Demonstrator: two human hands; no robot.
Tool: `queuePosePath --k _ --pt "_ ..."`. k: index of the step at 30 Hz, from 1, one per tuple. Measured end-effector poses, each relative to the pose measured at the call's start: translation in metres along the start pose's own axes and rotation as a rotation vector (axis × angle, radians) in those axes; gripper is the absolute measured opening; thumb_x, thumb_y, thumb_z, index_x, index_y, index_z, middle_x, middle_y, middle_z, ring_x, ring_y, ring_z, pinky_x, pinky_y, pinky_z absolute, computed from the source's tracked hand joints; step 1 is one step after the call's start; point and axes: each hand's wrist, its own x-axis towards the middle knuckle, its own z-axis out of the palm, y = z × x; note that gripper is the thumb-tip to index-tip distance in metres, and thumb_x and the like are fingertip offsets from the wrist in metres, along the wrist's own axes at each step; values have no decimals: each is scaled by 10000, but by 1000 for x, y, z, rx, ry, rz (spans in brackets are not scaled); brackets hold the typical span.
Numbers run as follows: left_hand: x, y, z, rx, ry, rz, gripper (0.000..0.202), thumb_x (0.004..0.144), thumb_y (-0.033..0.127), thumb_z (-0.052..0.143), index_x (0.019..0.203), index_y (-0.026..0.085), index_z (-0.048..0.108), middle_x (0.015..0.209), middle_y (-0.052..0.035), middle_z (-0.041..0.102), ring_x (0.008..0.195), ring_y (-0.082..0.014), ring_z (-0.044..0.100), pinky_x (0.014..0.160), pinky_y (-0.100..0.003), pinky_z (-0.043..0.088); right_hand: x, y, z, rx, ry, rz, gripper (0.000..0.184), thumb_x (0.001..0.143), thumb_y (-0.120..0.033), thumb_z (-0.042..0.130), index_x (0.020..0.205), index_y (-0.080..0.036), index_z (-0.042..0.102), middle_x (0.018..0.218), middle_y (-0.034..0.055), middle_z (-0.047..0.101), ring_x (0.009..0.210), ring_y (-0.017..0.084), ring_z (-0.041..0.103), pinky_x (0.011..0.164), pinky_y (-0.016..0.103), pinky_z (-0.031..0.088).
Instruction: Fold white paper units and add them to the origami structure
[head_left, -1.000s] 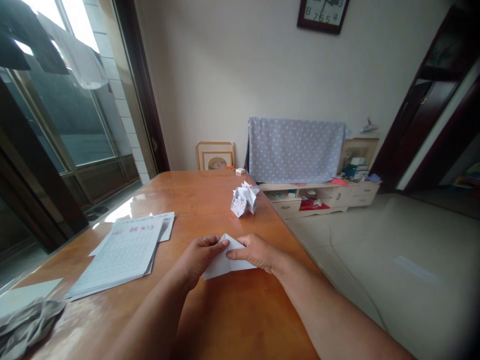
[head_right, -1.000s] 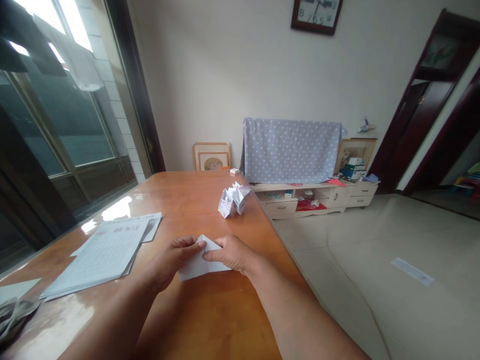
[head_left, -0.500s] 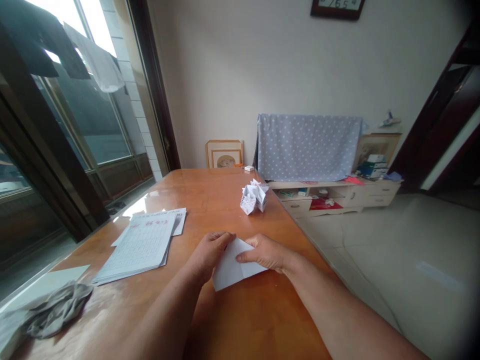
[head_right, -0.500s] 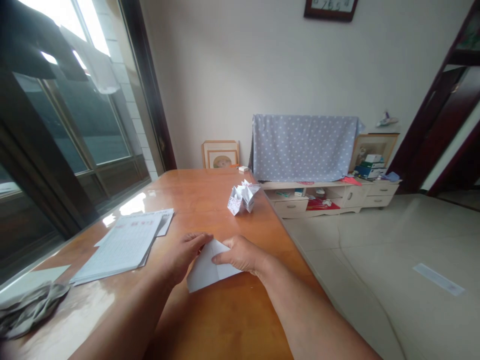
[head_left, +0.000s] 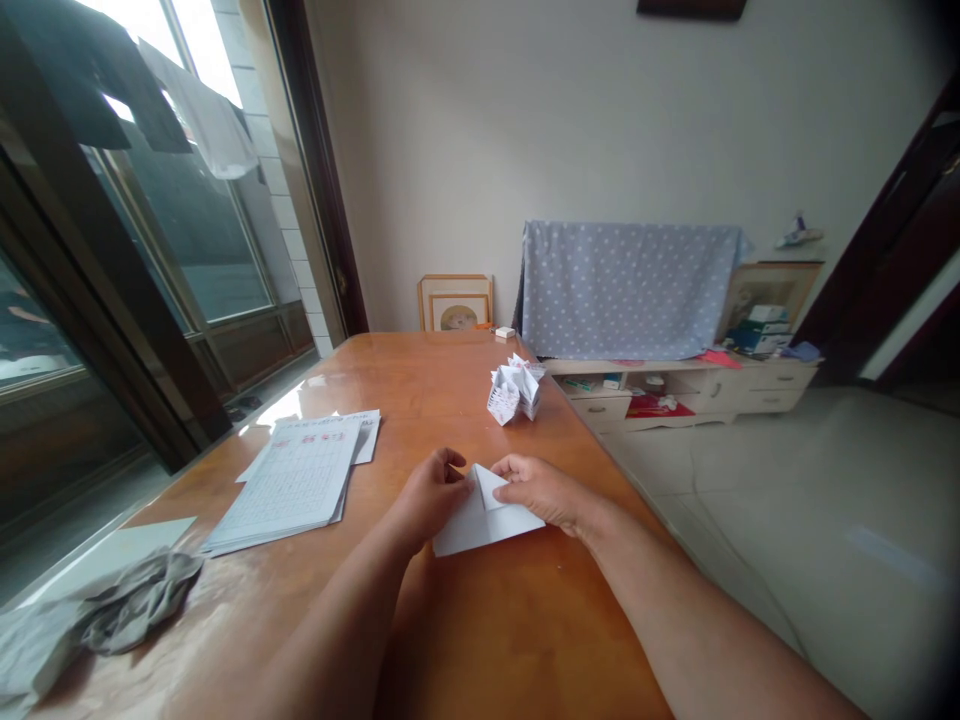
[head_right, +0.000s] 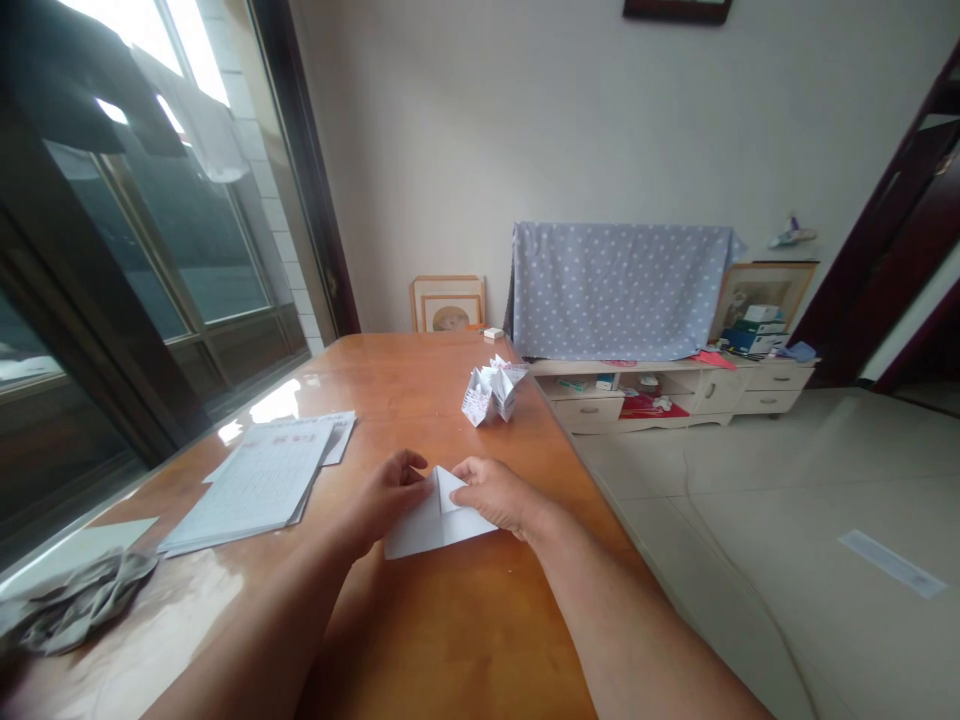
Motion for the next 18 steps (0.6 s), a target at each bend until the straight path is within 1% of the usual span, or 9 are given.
queuePosePath --k 1,3,5,8,10,12,15,17,18 --pt "3 -4 0 100 64 68 312 754 274 668 1043 198 578 896 -35 634 735 -165 576 639 -266 443 2 2 -1 -12 27 -7 331 735 -230 684 1052 -182 603 902 35 712 750 174 647 617 246 454" --pt "6 -9 0 269 99 221 279 732 199 648 1007 204 604 980 -52 642 822 -184 581 736 -299 464 5 9 -2 -74 95 -6 353 736 -223 681 1072 -193 577 911 35 703 759 179 644 625 254 456" --pt "5 -10 0 362 28 316 250 741 132 571 972 205 634 983 -52 649 845 -188 586 774 -311 465 8 15 -3 -159 157 -7 344 741 -237 690 1066 -201 582 899 30 694 747 175 628 623 254 443" --pt "0 -5 2 411 -128 335 329 748 79 479 977 200 681 970 -59 664 842 -189 611 763 -303 470 9 19 -8 -286 188 -34 250 763 -293 703 985 -198 637 872 30 686 761 173 599 629 250 419" --pt "-4 -2 2 441 -195 337 352 758 82 469 989 204 705 988 -64 669 857 -197 622 763 -301 477 8 17 -13 -372 155 -47 205 799 -349 680 922 -185 676 848 34 684 771 178 590 637 256 414" --pt "-6 0 2 476 -241 341 350 770 90 465 979 210 719 981 -63 669 855 -202 626 760 -300 482 4 13 -20 -440 108 -60 244 829 -381 651 946 -174 708 891 45 697 806 192 603 674 273 435" --pt "-8 2 1 515 -271 336 352 791 99 459 988 212 727 1002 -67 668 869 -208 632 780 -307 492 -5 1 -31 -506 44 -131 443 804 -384 700 1202 -192 686 1194 83 668 1041 244 615 860 323 474" --pt "-9 3 -1 529 -282 324 369 809 108 456 1032 215 730 1043 -75 664 899 -215 637 811 -316 501 -12 -8 -38 -581 -73 -188 619 773 -402 744 1352 -229 612 1362 88 584 1219 271 551 1012 360 430" --pt "-9 4 -1 535 -287 320 383 817 110 453 1060 217 730 1062 -78 659 912 -217 640 827 -320 504 -16 -11 -40 -631 -144 -210 667 754 -405 763 1381 -247 595 1398 83 560 1278 280 514 1067 377 394"
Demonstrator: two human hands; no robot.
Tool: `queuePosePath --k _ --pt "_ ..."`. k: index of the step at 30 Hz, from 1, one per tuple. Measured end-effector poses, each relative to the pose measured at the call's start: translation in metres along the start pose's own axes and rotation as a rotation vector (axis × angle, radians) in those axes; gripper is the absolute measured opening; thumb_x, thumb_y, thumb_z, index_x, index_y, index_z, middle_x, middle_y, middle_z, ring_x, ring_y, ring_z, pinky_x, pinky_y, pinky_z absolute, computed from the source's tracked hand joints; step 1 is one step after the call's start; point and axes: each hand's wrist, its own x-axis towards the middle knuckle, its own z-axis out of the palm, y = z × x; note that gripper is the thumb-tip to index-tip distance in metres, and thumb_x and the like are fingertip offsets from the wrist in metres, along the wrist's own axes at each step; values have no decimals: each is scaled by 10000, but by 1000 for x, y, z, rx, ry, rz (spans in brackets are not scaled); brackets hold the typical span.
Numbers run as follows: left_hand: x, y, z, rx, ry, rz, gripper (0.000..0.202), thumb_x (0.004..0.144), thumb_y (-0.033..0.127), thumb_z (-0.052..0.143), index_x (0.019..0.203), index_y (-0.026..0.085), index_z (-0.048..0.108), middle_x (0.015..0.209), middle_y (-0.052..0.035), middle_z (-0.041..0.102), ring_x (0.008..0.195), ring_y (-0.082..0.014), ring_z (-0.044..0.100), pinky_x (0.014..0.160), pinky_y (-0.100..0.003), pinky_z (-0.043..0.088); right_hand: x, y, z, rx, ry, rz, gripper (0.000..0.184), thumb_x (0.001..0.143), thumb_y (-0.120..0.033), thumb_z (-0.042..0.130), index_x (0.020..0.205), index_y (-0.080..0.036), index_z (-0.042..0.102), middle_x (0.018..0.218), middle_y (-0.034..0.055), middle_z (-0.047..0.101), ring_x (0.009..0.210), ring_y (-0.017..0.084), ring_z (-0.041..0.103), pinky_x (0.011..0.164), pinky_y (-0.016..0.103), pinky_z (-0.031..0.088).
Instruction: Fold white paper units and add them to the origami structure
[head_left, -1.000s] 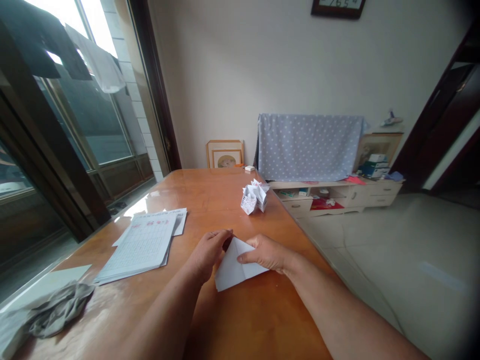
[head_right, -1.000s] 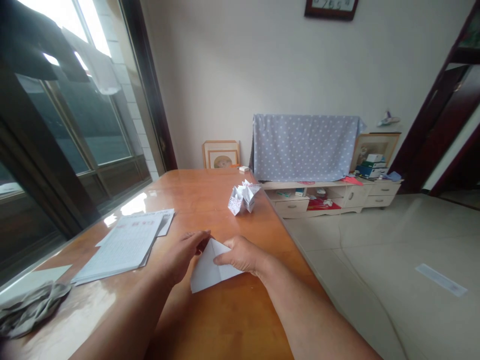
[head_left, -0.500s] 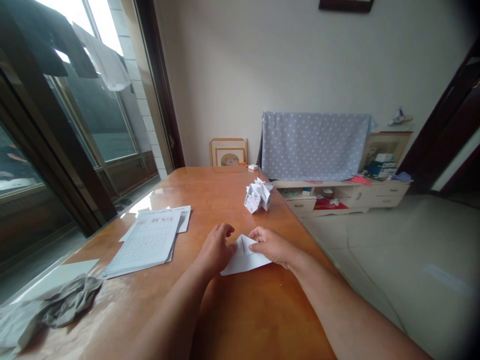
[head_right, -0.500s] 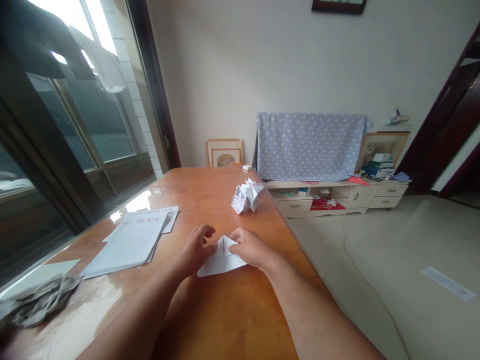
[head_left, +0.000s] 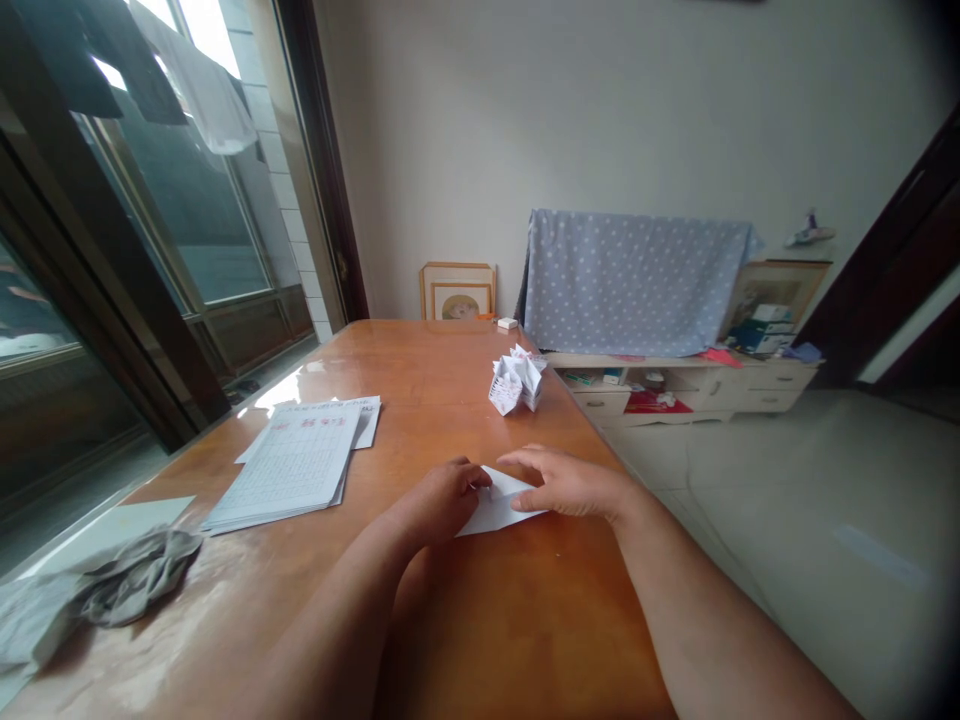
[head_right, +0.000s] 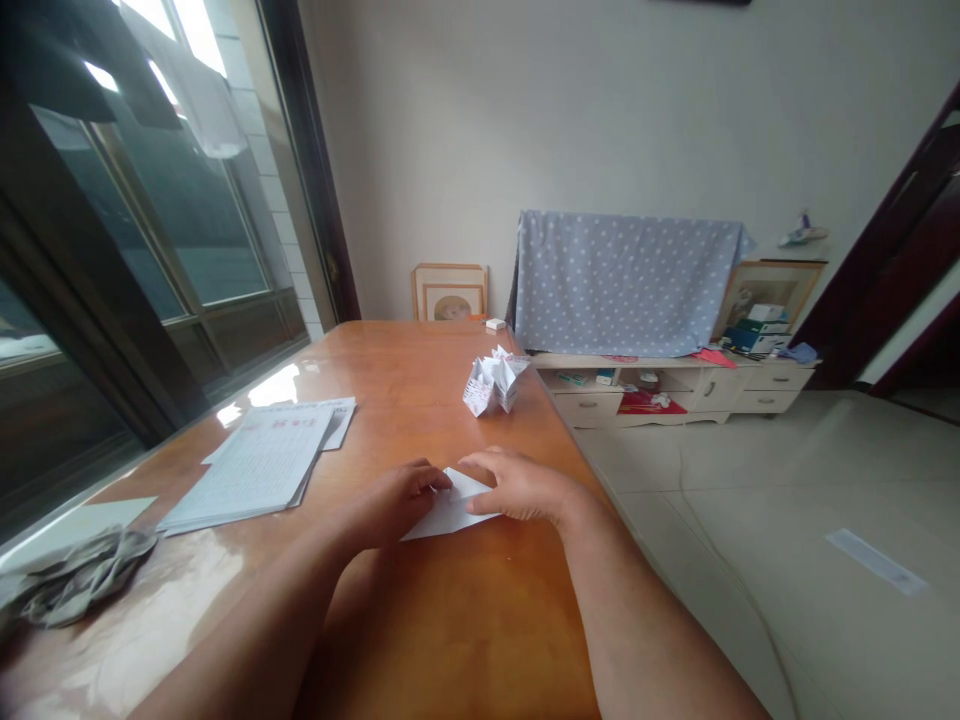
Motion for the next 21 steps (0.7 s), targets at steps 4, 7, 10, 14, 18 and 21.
queuePosePath --k 4,7,10,14,18,21 --pt "-2 2 -1 24 -32 26 453 823 91 449 1153 230 726 1109 -85 632 931 -210 643 882 -324 507 -7 -3 -3 -140 -116 22 805 693 -404 814 1441 -282 546 1564 82 410 1462 322 312 1190 434 244" --pt "-2 0 -1 37 -51 59 472 817 81 461 1170 236 732 1123 -86 621 966 -212 639 925 -324 498 -7 1 1 -190 -133 54 772 700 -374 806 1429 -294 563 1618 83 335 1510 319 222 1210 452 197" --pt "-2 -3 -1 37 -76 71 477 814 88 476 1193 231 727 1145 -95 612 1006 -222 630 962 -336 487 -6 3 3 -209 -152 30 722 729 -385 784 1415 -294 580 1621 90 329 1512 311 224 1210 454 199" --pt "-3 -2 -5 19 -108 90 432 836 145 505 1189 245 732 1150 -94 604 1006 -228 621 967 -347 485 -5 5 1 -196 -132 9 664 740 -393 776 1376 -286 621 1565 85 431 1467 329 330 1193 449 246" --pt "-5 3 -8 -6 -133 70 365 855 252 546 1165 256 739 1138 -85 598 968 -224 615 923 -334 492 -4 7 0 -209 -142 -29 584 756 -382 756 1324 -277 668 1497 79 519 1428 346 393 1175 450 284" --pt "-6 5 -9 -3 -158 37 400 792 311 635 1180 264 722 1167 -82 590 995 -249 602 928 -350 484 -5 6 1 -228 -143 0 689 727 -416 778 1381 -269 618 1549 87 453 1438 340 375 1177 440 274"
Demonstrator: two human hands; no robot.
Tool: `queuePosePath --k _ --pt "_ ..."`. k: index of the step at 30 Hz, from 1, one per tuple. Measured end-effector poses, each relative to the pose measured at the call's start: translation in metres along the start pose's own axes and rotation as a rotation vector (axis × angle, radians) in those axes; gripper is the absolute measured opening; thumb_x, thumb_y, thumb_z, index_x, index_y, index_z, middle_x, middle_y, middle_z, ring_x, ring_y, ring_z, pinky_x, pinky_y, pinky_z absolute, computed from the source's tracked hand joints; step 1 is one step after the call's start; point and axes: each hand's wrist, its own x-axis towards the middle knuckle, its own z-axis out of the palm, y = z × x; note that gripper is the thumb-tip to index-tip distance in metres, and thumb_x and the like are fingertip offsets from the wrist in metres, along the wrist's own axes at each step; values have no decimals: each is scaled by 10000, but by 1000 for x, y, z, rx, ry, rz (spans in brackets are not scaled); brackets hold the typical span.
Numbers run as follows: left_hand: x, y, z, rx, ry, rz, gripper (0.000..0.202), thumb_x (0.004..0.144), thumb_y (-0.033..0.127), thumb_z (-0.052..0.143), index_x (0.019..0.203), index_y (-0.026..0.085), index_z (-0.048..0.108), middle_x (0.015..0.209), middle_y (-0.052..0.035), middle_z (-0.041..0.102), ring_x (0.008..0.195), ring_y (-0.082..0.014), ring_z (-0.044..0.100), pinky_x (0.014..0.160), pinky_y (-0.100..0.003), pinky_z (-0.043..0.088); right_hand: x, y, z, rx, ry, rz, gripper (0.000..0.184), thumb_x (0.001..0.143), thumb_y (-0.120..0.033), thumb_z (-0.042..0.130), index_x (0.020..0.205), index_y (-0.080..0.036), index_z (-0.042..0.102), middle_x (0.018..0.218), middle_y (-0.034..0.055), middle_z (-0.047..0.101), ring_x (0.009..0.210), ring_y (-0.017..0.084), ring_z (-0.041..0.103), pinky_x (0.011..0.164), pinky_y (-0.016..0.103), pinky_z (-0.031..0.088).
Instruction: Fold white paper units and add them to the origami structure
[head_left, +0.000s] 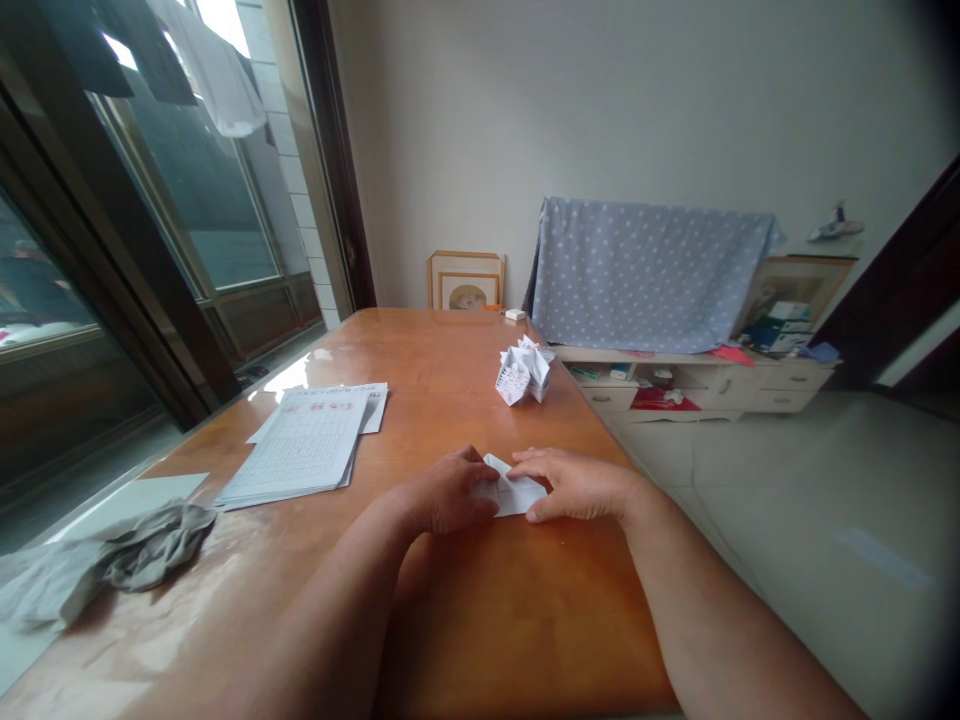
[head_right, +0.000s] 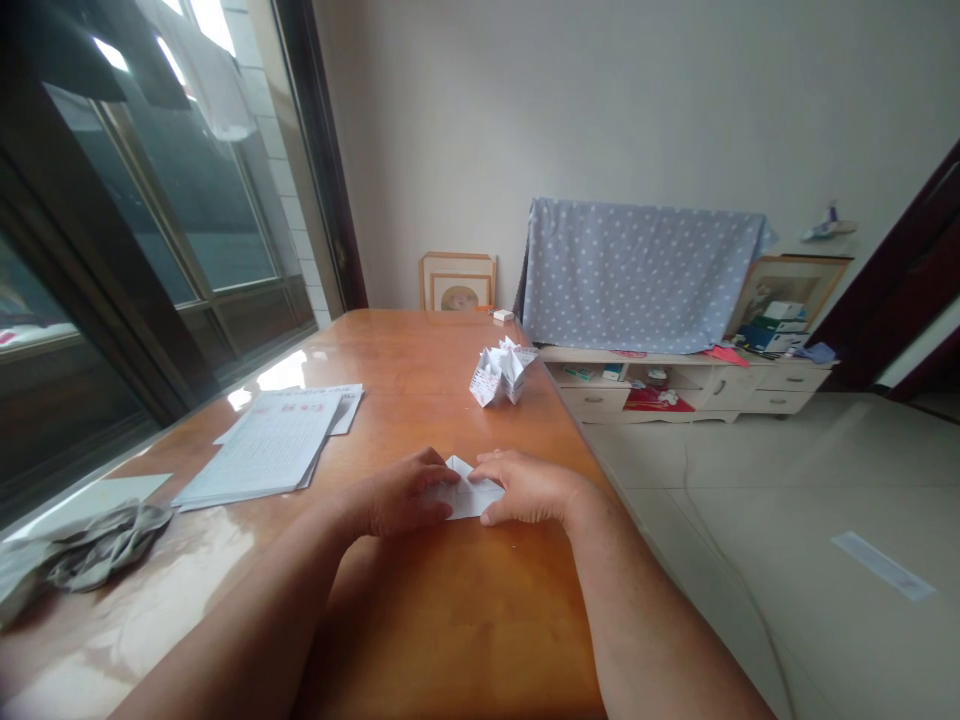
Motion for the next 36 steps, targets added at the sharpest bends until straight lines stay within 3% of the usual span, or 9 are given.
queuePosePath --k 3,7,15,25,28,31,36 --pt "0 0 1 14 3 -9 459 742 372 705 1190 272 711 1185 -92 590 996 -274 591 897 -361 484 -1 -4 -1 5 3 -18 647 720 -361 770 1349 -272 644 1477 79 535 1369 331 456 1133 421 327" --pt "-1 1 1 2 20 -13 481 712 421 749 1172 284 719 1174 -88 601 966 -270 584 847 -341 485 0 -10 -4 53 33 -60 491 685 -279 764 1175 -283 744 1229 45 693 1166 313 594 1017 379 416" --pt "0 0 3 -8 27 -10 477 693 458 770 1137 291 725 1170 -86 591 982 -275 584 855 -335 482 -5 -16 -8 65 39 -79 338 721 -235 698 1050 -253 775 995 19 734 872 230 633 809 285 444" --pt "2 -5 7 -7 61 12 366 761 320 675 1118 269 737 1151 -84 595 942 -242 609 880 -331 484 -8 -21 -9 137 48 -28 217 774 -263 652 954 -229 768 911 3 742 803 209 629 724 276 429" --pt "3 -5 7 -13 56 30 368 781 232 614 1127 257 736 1139 -79 590 936 -224 609 892 -327 485 -7 -20 -6 94 84 -44 235 823 -282 620 1008 -218 752 955 21 728 838 207 629 738 275 430" --pt "3 -6 7 -14 46 18 376 832 218 556 1166 254 724 1145 -80 579 927 -213 608 887 -331 486 -2 -18 -2 39 169 -57 306 781 -297 691 1073 -221 736 1046 44 702 931 220 620 782 273 429" --pt "5 -8 6 28 34 10 309 898 201 474 1080 222 723 1139 -82 582 966 -217 598 899 -330 488 11 -7 9 -2 184 38 164 858 -314 598 858 -200 716 866 23 694 776 172 607 670 255 402"
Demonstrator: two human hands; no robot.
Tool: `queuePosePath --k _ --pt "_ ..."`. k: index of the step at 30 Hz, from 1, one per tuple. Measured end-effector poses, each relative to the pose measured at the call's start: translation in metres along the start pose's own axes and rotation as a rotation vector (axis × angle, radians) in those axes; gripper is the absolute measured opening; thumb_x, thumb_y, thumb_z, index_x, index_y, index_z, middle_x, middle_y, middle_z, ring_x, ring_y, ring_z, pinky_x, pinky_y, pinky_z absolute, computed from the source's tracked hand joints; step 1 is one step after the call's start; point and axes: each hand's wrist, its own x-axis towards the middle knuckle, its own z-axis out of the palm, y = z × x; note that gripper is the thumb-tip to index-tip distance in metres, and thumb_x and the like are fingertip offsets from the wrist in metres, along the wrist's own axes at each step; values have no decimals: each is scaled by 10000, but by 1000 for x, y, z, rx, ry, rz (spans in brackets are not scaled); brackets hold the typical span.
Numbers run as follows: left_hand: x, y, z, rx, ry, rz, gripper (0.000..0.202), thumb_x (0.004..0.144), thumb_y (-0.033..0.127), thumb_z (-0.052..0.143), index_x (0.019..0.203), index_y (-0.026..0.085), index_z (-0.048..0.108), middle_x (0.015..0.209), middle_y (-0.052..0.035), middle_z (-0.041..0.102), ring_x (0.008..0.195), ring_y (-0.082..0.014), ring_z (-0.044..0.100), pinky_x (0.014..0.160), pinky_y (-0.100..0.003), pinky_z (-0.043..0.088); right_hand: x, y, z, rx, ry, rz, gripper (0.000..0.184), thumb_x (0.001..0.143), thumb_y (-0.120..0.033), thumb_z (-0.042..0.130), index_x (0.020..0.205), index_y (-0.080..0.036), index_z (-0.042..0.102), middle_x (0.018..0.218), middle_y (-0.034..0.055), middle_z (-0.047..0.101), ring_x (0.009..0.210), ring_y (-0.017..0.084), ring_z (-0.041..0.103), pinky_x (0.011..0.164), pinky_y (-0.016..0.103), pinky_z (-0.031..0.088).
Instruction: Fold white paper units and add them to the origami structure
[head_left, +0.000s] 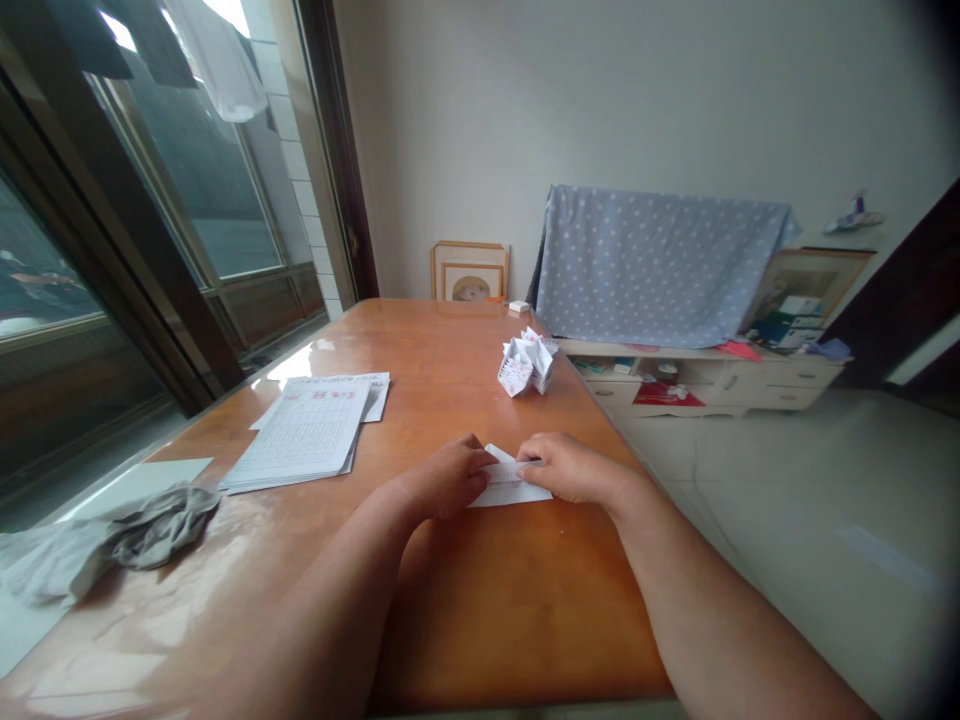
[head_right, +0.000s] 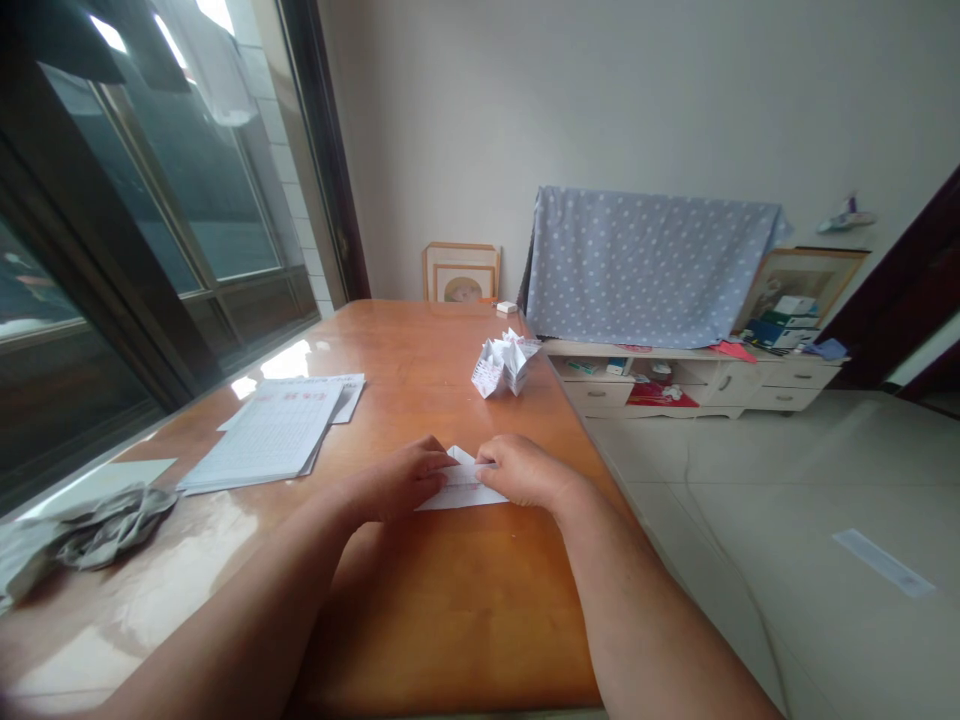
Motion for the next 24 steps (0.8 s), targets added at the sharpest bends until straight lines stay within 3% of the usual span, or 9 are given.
queuePosePath --k 5,15,20,24 --pt "2 0 1 46 24 -47 316 901 174 467 1121 207 691 1164 -90 589 988 -223 608 896 -327 496 5 8 7 65 -8 142 170 851 -340 596 890 -204 690 807 0 694 698 152 590 553 234 346" --pt "6 -5 7 125 165 -82 428 816 58 479 1173 205 665 1138 -88 618 988 -216 619 882 -312 492 5 4 8 27 46 190 161 807 -334 652 919 -221 679 885 3 717 768 169 623 578 240 352" --pt "4 -2 4 140 316 -39 367 769 51 505 1061 199 672 1057 -77 621 932 -209 610 823 -305 485 6 5 10 17 42 198 136 801 -283 640 921 -227 670 866 -1 711 754 164 613 583 243 340" --pt "6 7 11 40 247 8 263 780 78 485 918 212 664 952 -38 636 817 -172 601 725 -262 464 8 9 13 14 61 188 145 792 -271 642 929 -235 669 897 -2 710 783 167 614 612 242 353"
